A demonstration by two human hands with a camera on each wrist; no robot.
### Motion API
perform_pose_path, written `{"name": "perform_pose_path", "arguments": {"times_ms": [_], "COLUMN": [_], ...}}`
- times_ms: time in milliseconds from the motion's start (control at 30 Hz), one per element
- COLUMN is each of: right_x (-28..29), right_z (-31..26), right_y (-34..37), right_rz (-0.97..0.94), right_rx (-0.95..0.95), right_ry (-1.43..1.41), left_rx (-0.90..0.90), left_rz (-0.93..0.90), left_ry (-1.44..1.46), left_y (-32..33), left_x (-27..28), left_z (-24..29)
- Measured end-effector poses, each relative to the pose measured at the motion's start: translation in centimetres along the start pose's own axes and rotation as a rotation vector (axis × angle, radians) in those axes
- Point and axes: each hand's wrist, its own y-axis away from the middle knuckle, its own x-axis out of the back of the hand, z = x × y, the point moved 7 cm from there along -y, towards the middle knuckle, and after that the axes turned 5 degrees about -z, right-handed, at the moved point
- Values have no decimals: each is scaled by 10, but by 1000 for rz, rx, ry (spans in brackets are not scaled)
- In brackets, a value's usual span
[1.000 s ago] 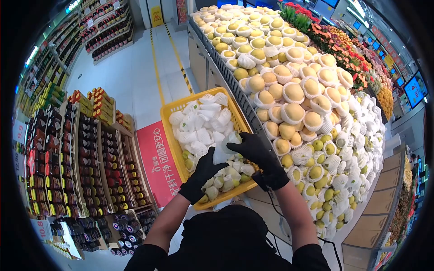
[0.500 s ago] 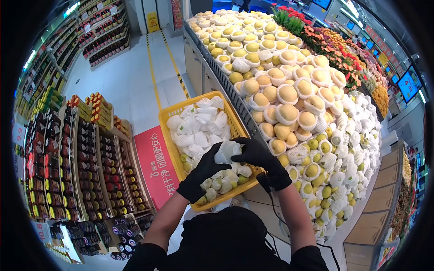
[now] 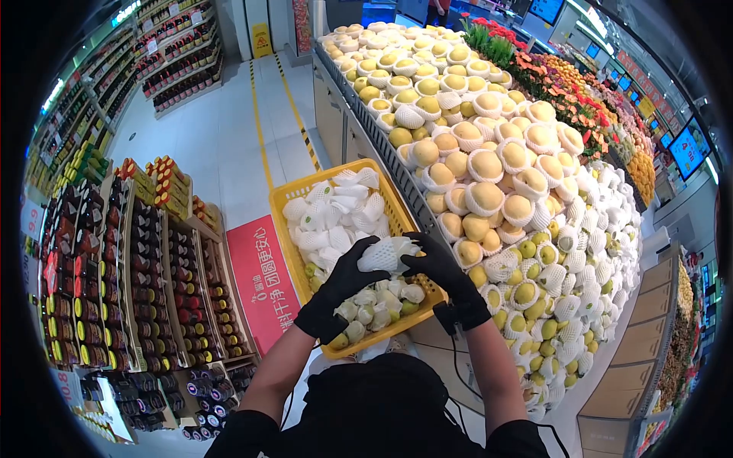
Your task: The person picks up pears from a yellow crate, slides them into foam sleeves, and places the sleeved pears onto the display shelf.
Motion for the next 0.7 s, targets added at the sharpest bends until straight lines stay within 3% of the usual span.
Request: {"name": "perform_pose_path", "arguments": {"times_ms": [167, 267, 400, 533, 700], "right_x": [3, -2, -4, -6, -10], "right_z": [31, 24, 10, -1, -7], "right_y": [-9, -6, 0, 1, 3], "right_rz": [38, 64, 74, 77, 107], "right_rx": [13, 95, 156, 183, 214], "right_ry": [-183, -307, -209, -119, -84], "left_rx": [-122, -263, -219, -254, -331], "left_rz": [37, 157, 252, 338, 264], "left_ry": [3, 29, 298, 137, 255], "left_y": [-4, -4, -3, -2, -1], "left_x": [16, 36, 46, 44, 39], "left_z": [12, 14, 8, 2, 20]}}
